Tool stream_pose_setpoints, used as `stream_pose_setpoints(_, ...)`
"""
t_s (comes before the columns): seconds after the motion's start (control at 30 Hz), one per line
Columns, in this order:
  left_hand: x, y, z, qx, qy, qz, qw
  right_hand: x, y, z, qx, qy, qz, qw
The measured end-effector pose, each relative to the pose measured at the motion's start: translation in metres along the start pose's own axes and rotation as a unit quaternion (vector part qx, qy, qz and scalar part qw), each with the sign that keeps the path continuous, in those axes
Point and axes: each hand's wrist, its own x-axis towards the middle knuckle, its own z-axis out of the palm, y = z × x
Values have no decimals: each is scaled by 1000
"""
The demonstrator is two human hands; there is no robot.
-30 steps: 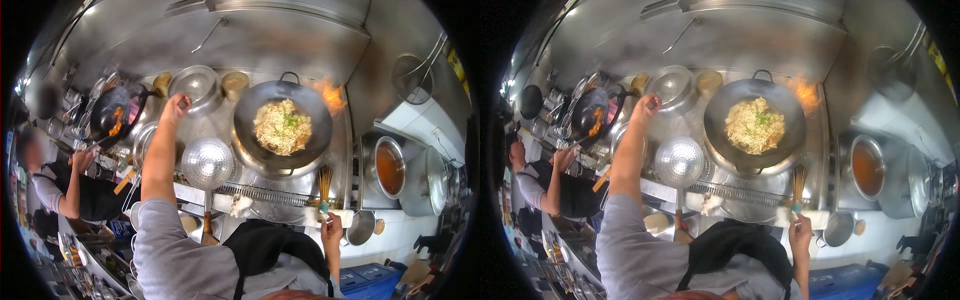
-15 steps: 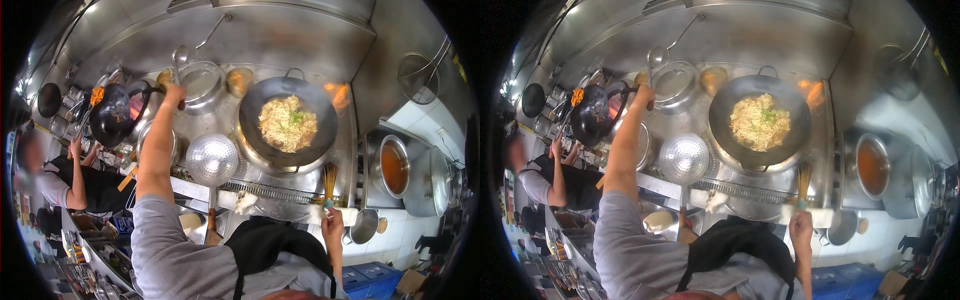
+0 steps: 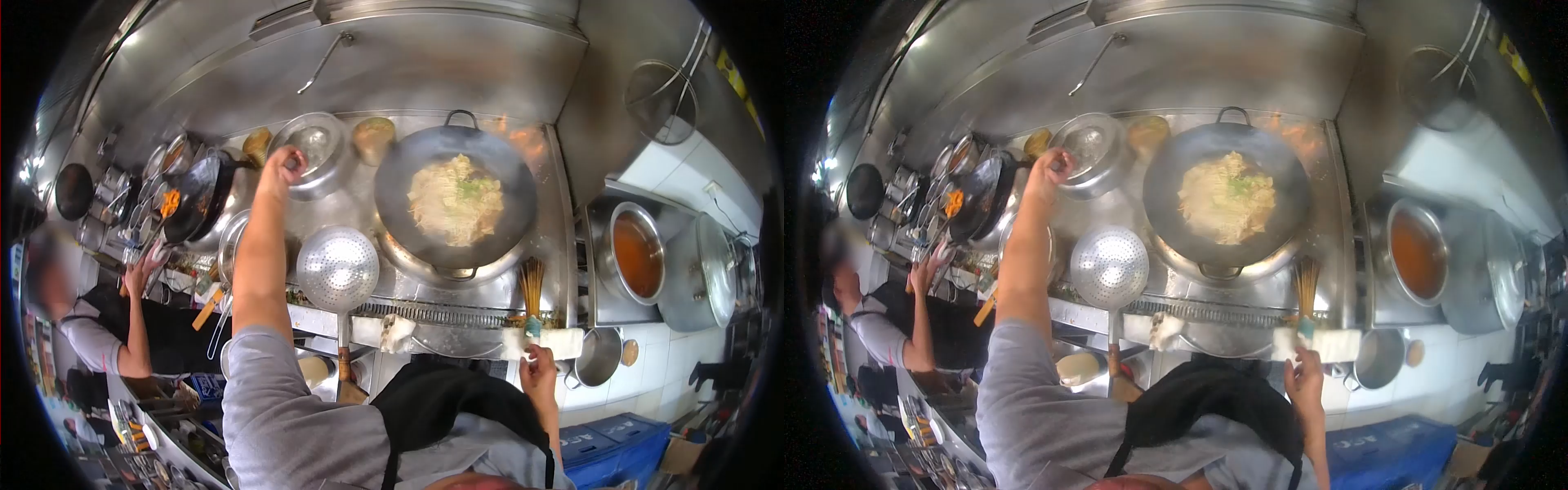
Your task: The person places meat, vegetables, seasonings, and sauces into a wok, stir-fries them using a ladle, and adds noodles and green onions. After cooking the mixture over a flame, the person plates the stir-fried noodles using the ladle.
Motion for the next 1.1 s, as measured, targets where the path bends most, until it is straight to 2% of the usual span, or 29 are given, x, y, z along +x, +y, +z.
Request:
stream_pose_setpoints(0.03, 33, 10, -3, -37, -2, -74, 997, -3, -2, -2, -2, -3, 12, 1000)
stream_pose_setpoints(0.1, 76, 20, 9, 38, -5, -55, 998, -5, -3, -4, -5, -2, 27, 1000)
stream_pose_setpoints(0.13, 82, 19, 12, 140, -14, -11, 990, -6, -3, -5, -6, 0, 32, 999)
stream_pose_setpoints(0.2, 87, 19, 17, 335, -33, 80, 938, -8, -4, -8, -8, 3, 35, 999)
stream_pose_setpoints(0.3, 104, 33, -12, 463, -167, 166, 854, -4, -7, -14, -15, 2, 29, 999)
stream_pose_setpoints(0.33, 98, 29, -10, 558, -86, 196, 802, -2, -7, -16, -23, -3, 24, 999)
stream_pose_setpoints(0.4, 91, 23, -16, 656, 19, 211, 725, 1, -6, -16, -21, -10, 22, 999)
stream_pose_setpoints(0.5, 118, 21, -52, 698, 34, 145, 701, 4, -5, -13, -6, -19, 27, 999)
stream_pose_setpoints(0.53, 123, 20, -66, 699, 37, 119, 704, 4, -3, -12, -6, -25, 23, 999)
stream_pose_setpoints(0.63, 83, 0, -67, 668, 102, 138, 724, 6, 4, -8, -2, -32, 2, 999)
stream_pose_setpoints(0.73, 77, -11, -90, 605, 20, 147, 782, 6, 7, -8, -7, -36, -13, 999)
stream_pose_setpoints(0.83, 80, -19, -84, 401, 85, 11, 912, 7, 8, -6, -8, -39, -23, 999)
stream_pose_setpoints(0.9, 26, -18, -52, 124, 46, -11, 991, 7, 10, -5, -7, -40, -25, 999)
stream_pose_setpoints(0.93, 5, -16, -37, -19, 22, -23, 999, 7, 11, -5, -6, -40, -24, 999)
stream_pose_setpoints(1.0, -2, -16, -23, -13, -29, 32, 999, 5, 13, -5, -7, -35, -14, 999)
stream_pose_setpoints(1.1, 42, 6, -21, -64, -12, -18, 998, 1, 15, -4, -6, -32, 2, 999)
